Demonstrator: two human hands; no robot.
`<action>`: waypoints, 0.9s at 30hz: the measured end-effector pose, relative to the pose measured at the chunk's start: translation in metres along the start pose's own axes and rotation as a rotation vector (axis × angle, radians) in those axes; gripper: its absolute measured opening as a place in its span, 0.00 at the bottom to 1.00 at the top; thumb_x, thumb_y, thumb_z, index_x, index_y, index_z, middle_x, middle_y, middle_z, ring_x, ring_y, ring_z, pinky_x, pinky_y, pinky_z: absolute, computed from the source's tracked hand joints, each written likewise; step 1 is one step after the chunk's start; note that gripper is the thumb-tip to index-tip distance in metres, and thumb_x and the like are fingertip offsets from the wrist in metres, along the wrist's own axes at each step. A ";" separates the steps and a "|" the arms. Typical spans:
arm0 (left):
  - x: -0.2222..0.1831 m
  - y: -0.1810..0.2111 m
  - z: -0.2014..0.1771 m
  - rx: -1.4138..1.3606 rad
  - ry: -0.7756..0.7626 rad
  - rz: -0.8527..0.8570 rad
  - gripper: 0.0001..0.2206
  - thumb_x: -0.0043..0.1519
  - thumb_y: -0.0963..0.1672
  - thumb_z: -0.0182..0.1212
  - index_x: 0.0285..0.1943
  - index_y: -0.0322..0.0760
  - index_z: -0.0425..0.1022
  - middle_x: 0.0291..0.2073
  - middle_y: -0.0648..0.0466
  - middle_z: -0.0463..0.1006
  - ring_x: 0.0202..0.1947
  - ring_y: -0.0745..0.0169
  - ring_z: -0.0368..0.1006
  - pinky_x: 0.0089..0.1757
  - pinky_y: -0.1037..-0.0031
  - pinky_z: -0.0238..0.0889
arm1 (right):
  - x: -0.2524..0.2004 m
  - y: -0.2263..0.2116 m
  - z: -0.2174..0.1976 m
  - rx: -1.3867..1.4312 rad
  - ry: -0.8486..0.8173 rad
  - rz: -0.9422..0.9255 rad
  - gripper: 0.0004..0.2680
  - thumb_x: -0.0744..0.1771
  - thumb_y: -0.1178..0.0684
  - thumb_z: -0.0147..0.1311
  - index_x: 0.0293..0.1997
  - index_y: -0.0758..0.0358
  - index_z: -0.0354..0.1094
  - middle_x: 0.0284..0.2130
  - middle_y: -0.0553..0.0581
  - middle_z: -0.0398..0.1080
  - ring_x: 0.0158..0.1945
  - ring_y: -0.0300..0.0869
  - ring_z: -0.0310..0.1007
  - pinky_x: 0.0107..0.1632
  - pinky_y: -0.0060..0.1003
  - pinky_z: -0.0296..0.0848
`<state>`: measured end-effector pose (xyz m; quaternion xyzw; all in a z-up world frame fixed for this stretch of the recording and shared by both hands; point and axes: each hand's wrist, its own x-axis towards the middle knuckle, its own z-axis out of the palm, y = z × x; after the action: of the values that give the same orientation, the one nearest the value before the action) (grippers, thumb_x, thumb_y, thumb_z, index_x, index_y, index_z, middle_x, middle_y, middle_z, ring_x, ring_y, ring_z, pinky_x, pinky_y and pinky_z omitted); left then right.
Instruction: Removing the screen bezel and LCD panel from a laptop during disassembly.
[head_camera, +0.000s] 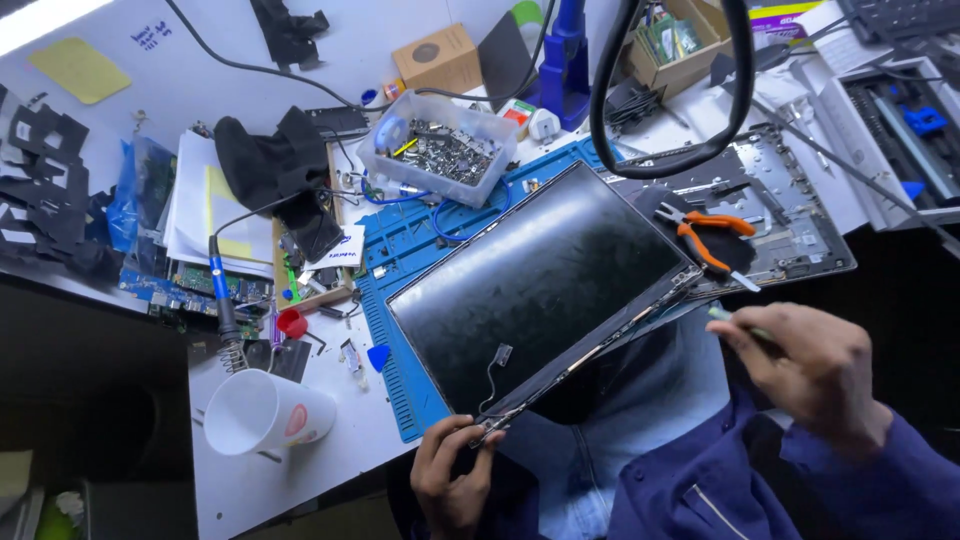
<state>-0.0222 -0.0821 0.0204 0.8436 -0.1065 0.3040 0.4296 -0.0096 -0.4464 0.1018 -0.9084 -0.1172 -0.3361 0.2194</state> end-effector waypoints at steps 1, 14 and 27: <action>-0.001 0.002 -0.001 -0.001 0.006 0.005 0.09 0.49 0.42 0.78 0.32 0.39 0.81 0.36 0.55 0.81 0.35 0.63 0.79 0.40 0.75 0.76 | 0.000 0.016 0.000 -0.001 0.006 -0.005 0.05 0.65 0.56 0.69 0.34 0.62 0.75 0.25 0.52 0.73 0.25 0.40 0.69 0.35 0.37 0.67; -0.017 0.009 0.005 0.081 0.020 -0.266 0.07 0.49 0.42 0.76 0.23 0.43 0.80 0.28 0.62 0.84 0.23 0.74 0.74 0.27 0.84 0.67 | 0.037 0.166 0.070 -0.273 0.010 0.106 0.14 0.68 0.63 0.51 0.59 0.59 0.76 0.50 0.55 0.79 0.57 0.50 0.76 0.54 0.50 0.74; -0.025 -0.025 -0.006 0.046 -0.065 -0.343 0.06 0.46 0.43 0.78 0.28 0.45 0.84 0.31 0.60 0.85 0.24 0.74 0.77 0.28 0.84 0.71 | 0.027 0.160 0.004 -0.588 -0.035 0.184 0.19 0.68 0.47 0.59 0.66 0.61 0.71 0.61 0.63 0.73 0.62 0.54 0.72 0.62 0.54 0.70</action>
<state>-0.0338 -0.0639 -0.0089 0.8683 0.0322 0.2011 0.4522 0.0702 -0.5827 0.0659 -0.9453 0.0639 -0.3188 -0.0252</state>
